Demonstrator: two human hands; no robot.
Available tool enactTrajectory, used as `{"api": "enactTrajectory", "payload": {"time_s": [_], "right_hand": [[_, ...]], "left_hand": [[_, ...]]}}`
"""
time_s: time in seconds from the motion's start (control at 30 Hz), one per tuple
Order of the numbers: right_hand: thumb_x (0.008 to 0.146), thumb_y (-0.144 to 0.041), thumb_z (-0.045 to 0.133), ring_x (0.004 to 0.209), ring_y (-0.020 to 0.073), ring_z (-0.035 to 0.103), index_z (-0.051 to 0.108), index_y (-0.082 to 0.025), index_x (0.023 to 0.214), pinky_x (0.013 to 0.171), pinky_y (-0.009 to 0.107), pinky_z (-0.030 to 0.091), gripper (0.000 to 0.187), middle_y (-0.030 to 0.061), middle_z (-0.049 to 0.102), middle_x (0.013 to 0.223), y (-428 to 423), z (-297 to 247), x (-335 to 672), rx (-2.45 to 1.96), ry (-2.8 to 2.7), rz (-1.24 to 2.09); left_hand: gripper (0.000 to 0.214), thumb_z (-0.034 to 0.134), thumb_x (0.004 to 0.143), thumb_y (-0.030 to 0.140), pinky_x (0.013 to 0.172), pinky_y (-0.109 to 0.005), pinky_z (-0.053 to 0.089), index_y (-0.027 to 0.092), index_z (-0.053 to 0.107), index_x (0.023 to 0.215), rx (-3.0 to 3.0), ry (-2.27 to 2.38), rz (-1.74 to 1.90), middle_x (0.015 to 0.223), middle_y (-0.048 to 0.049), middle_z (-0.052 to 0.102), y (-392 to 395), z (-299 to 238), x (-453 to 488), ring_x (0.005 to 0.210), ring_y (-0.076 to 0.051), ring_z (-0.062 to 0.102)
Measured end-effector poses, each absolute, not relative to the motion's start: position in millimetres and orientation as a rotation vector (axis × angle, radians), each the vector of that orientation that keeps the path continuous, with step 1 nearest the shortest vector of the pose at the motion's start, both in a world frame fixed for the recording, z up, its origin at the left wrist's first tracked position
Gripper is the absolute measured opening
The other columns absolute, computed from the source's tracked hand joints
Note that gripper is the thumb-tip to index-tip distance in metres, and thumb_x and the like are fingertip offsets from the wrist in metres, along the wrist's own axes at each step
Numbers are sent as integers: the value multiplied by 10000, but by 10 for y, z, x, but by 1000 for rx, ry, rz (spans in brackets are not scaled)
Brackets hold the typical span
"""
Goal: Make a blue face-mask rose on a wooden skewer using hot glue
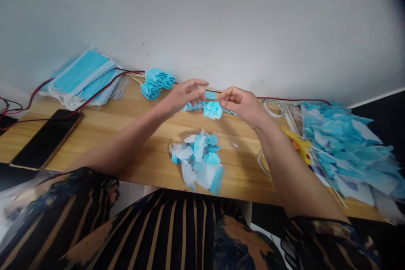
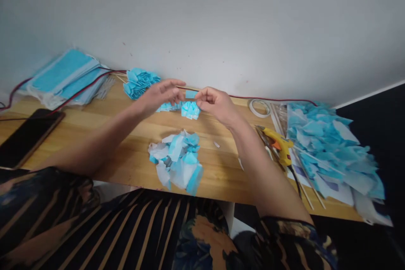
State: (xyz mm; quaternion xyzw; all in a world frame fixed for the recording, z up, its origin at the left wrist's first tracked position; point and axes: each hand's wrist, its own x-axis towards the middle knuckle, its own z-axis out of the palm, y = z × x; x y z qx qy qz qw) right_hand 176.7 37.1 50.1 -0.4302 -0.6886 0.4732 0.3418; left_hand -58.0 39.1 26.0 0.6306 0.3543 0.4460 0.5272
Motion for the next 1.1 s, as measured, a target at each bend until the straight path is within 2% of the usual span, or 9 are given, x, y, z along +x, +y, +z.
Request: {"api": "enactTrajectory", "payload": {"time_s": [0.17, 0.33, 0.57, 0.8, 0.9, 1.0, 1.1], "right_hand": [[692, -296, 788, 659, 110, 555, 669, -191, 857, 663, 269, 456, 229, -27, 636, 727, 466, 512, 1596, -1069, -1748, 1329], [707, -307, 802, 700, 123, 585, 680, -193, 894, 681, 273, 473, 251, -14, 655, 761, 512, 433, 1488, -1066, -1771, 1382], [708, -334, 822, 732, 140, 612, 707, -192, 912, 727, 297, 497, 275, 4, 693, 805, 498, 394, 1757, -1161, -1729, 1320], [722, -420, 803, 754, 160, 635, 716, -206, 916, 764, 336, 520, 302, 12, 730, 856, 432, 124, 1934, -1236, -1740, 1328], [783, -438, 745, 750, 172, 650, 717, -200, 961, 748, 337, 520, 298, 18, 747, 859, 430, -4, 1927, -1256, -1840, 1302], [893, -334, 623, 773, 204, 684, 737, -211, 998, 746, 351, 519, 198, 39, 781, 891, 422, -78, 1935, -1349, -2133, 1046], [944, -181, 517, 920, 270, 728, 774, -216, 1082, 825, 402, 515, 294, 98, 810, 1066, 406, -53, 1917, -1457, -2486, 464]], "left_hand": [[226, 665, 930, 292, 659, -224, 494, 129, 740, 1067, 1555, 1070, 1065, 849, -46, 726, 367, 448, -961, 685, -103, 611], [221, 682, 873, 339, 608, -230, 475, 140, 750, 940, 1540, 1133, 972, 785, -42, 715, 252, 282, -1068, 635, -111, 580], [243, 613, 879, 350, 576, -240, 404, 164, 691, 742, 1616, 1435, 1048, 685, -25, 664, 280, 208, -1504, 589, -116, 519], [289, 582, 841, 294, 581, -312, 252, 190, 555, 572, 2121, 1818, 662, 563, -22, 536, 237, 34, -1645, 586, -160, 442], [312, 568, 861, 286, 602, -335, 241, 199, 521, 565, 2197, 1953, 467, 598, -57, 572, 245, -7, -1611, 604, -196, 474], [323, 523, 921, 316, 641, -337, 282, 200, 584, 626, 2201, 1997, 299, 708, -98, 654, 273, -23, -1577, 697, -253, 575], [359, 481, 973, 357, 674, -333, 316, 188, 651, 706, 2196, 2007, 192, 808, -124, 696, 304, -37, -1537, 758, -276, 618]]}}
